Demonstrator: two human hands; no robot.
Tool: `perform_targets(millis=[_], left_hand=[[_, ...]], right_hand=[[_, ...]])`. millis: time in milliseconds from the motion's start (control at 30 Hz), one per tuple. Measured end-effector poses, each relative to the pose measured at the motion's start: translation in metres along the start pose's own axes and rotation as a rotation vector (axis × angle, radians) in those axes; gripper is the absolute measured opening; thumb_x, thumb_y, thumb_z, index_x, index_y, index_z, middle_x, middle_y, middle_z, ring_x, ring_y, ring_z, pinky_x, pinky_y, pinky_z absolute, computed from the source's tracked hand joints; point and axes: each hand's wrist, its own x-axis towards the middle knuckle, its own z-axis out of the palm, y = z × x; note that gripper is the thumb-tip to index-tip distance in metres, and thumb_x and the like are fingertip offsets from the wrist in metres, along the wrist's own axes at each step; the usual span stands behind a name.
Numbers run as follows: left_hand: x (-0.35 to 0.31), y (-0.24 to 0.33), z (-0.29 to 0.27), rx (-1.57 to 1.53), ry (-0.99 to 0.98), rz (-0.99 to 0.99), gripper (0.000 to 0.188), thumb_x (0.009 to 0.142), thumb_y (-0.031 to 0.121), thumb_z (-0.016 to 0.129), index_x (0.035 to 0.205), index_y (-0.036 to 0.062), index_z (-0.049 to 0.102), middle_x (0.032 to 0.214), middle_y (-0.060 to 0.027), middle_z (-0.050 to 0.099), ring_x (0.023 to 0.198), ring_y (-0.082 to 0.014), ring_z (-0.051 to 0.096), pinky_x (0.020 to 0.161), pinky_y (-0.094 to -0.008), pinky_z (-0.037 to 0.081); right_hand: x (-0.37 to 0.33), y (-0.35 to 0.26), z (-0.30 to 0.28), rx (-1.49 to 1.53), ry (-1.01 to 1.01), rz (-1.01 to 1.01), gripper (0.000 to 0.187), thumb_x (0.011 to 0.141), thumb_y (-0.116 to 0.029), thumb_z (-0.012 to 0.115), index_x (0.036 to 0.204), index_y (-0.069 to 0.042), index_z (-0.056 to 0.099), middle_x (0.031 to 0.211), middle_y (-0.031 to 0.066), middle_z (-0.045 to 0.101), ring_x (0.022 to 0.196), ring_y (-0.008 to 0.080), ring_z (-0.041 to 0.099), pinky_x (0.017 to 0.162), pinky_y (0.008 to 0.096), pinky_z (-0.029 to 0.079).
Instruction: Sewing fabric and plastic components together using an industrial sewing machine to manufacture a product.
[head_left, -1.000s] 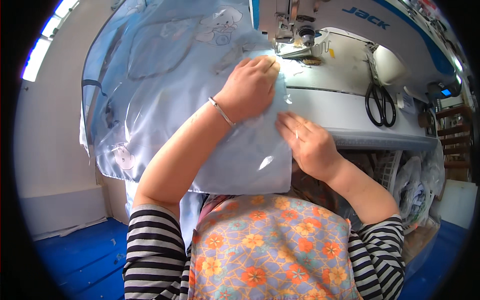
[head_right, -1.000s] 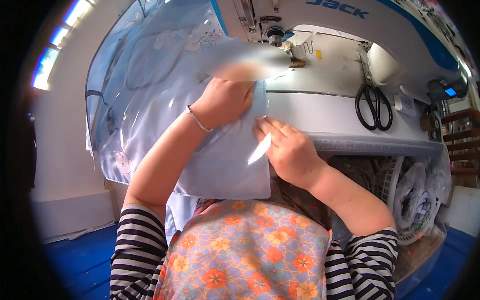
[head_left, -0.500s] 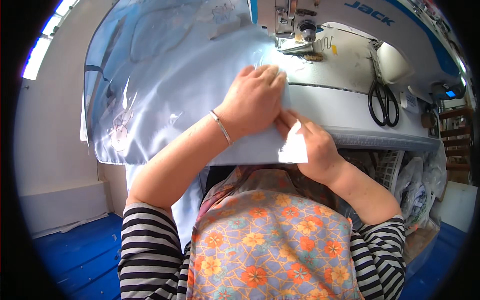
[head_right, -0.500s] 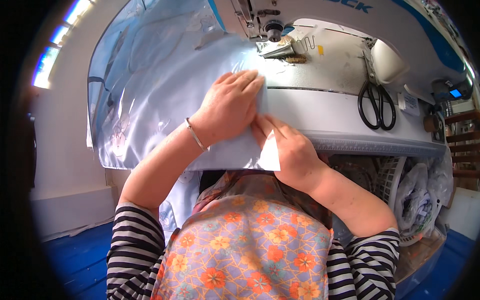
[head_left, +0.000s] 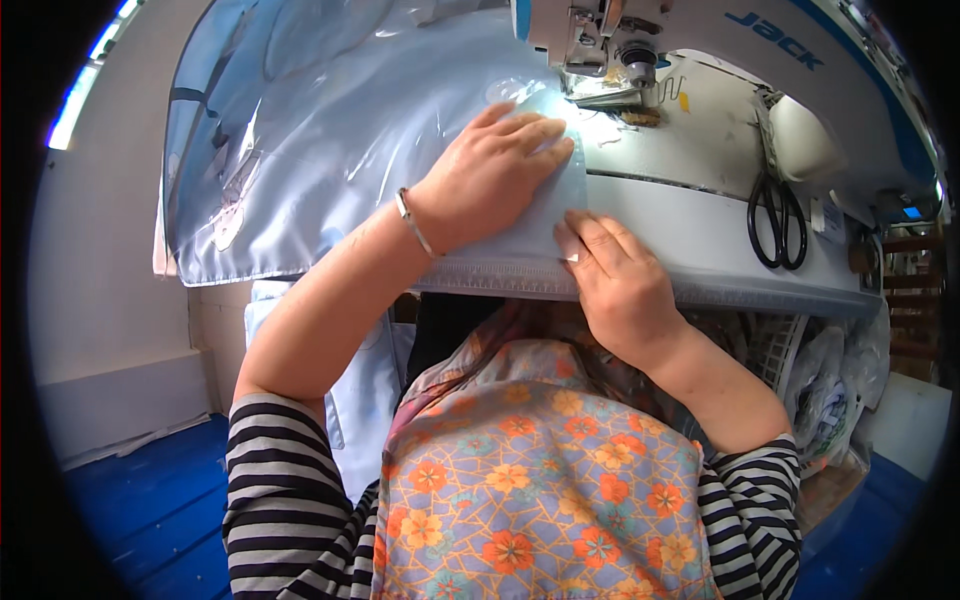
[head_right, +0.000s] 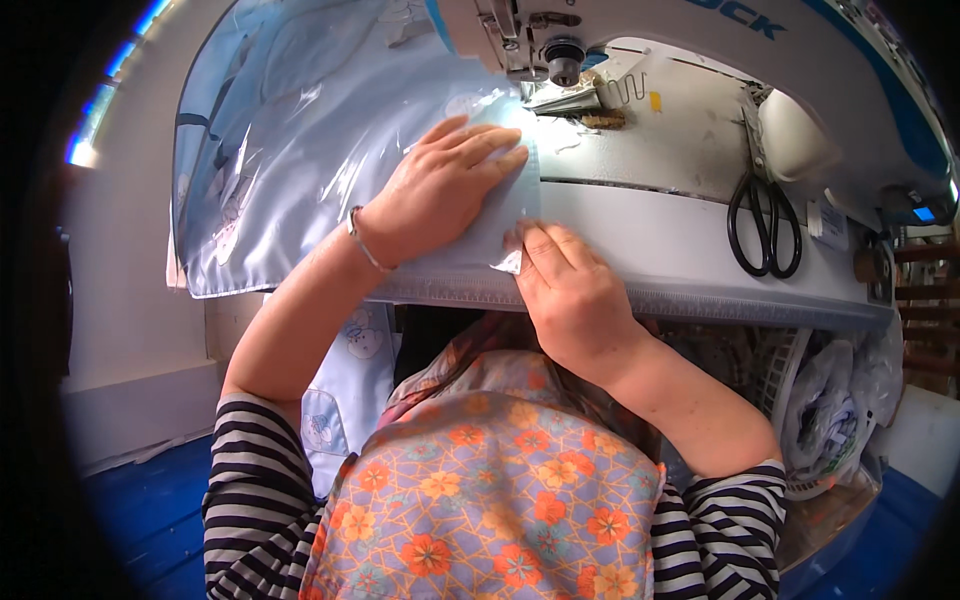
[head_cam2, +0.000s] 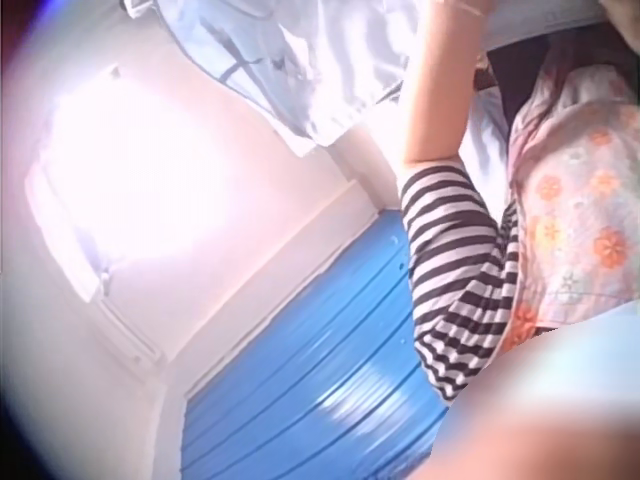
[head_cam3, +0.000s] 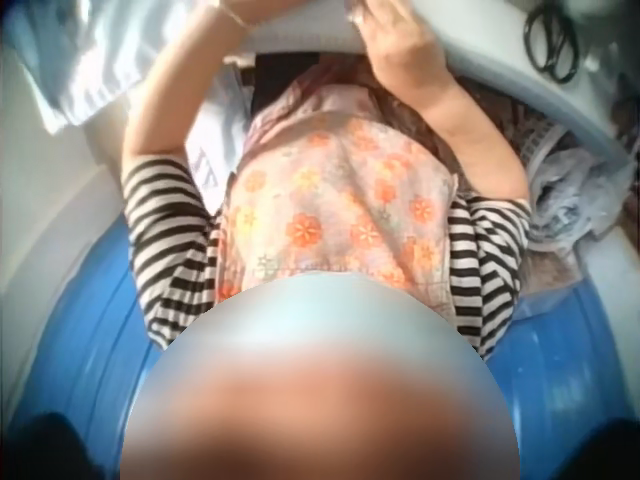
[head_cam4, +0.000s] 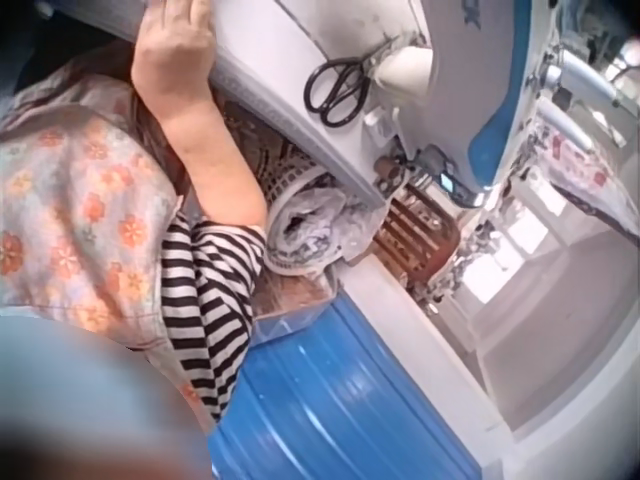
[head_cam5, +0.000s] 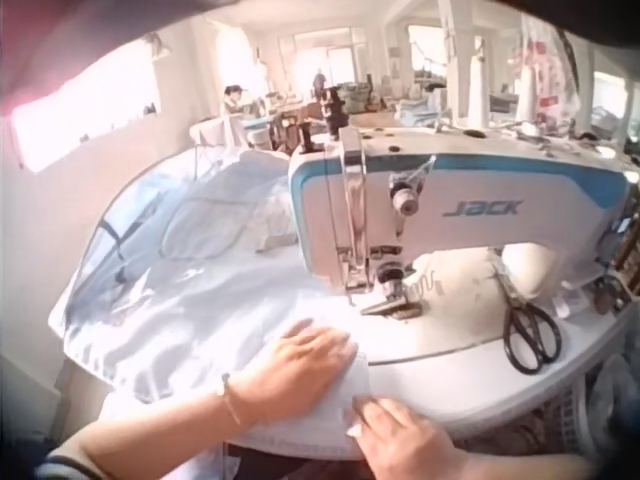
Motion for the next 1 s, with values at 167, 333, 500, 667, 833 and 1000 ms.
perform_targets(millis=[167,333,500,667,833,1000], left_hand=[[0.000,-0.001,0.007,-0.052,0.075,-0.035,0.033,0.078,0.010,0.060,0.109,0.0021,0.064,0.114,-0.0148,0.062,0.108,-0.0288,0.059,0.095,-0.0407,0.044],[-0.001,-0.008,0.005,-0.165,0.037,0.000,0.028,0.079,0.009,0.061,0.105,0.0003,0.065,0.111,-0.0137,0.063,0.104,-0.0294,0.060,0.091,-0.0401,0.047],[-0.008,-0.008,0.004,-0.310,0.108,0.090,0.024,0.078,0.010,0.062,0.100,0.0008,0.066,0.107,-0.0123,0.065,0.098,-0.0300,0.063,0.088,-0.0400,0.050],[-0.008,-0.004,0.006,-0.229,0.085,0.049,0.026,0.075,0.011,0.060,0.099,0.0024,0.066,0.105,-0.0090,0.065,0.097,-0.0261,0.063,0.086,-0.0362,0.051],[-0.007,0.003,0.002,-0.137,0.050,0.020,0.027,0.075,0.012,0.059,0.100,0.0050,0.067,0.105,-0.0049,0.065,0.099,-0.0224,0.062,0.085,-0.0351,0.052],[-0.014,0.006,-0.002,0.017,-0.038,0.030,0.032,0.081,0.013,0.055,0.110,0.0058,0.064,0.112,-0.0043,0.063,0.104,-0.0215,0.060,0.089,-0.0346,0.050]], right_hand=[[0.009,0.005,-0.001,-0.021,-0.031,-0.011,0.035,0.079,-0.003,0.063,0.113,0.004,0.062,0.117,0.0164,0.061,0.107,0.0294,0.059,0.090,0.0382,0.051],[0.019,0.012,0.000,0.002,-0.053,0.000,0.035,0.080,-0.003,0.063,0.114,0.004,0.062,0.119,0.0184,0.060,0.110,0.0318,0.059,0.092,0.0384,0.050],[0.023,0.020,-0.001,0.026,-0.065,-0.007,0.035,0.079,-0.002,0.064,0.114,0.004,0.062,0.118,0.0186,0.061,0.110,0.0331,0.059,0.092,0.0381,0.050],[0.023,0.023,-0.001,0.047,-0.066,-0.020,0.032,0.078,-0.001,0.064,0.110,0.002,0.064,0.113,0.0167,0.064,0.105,0.0330,0.062,0.088,0.0386,0.052],[0.025,0.031,-0.012,0.201,-0.070,-0.005,0.026,0.077,0.004,0.061,0.103,0.002,0.066,0.110,0.0169,0.065,0.101,0.0323,0.063,0.086,0.0388,0.053],[0.038,0.048,-0.008,0.174,0.097,0.052,0.027,0.077,0.007,0.056,0.103,0.002,0.064,0.112,0.0139,0.065,0.103,0.0306,0.062,0.091,0.0385,0.050]])
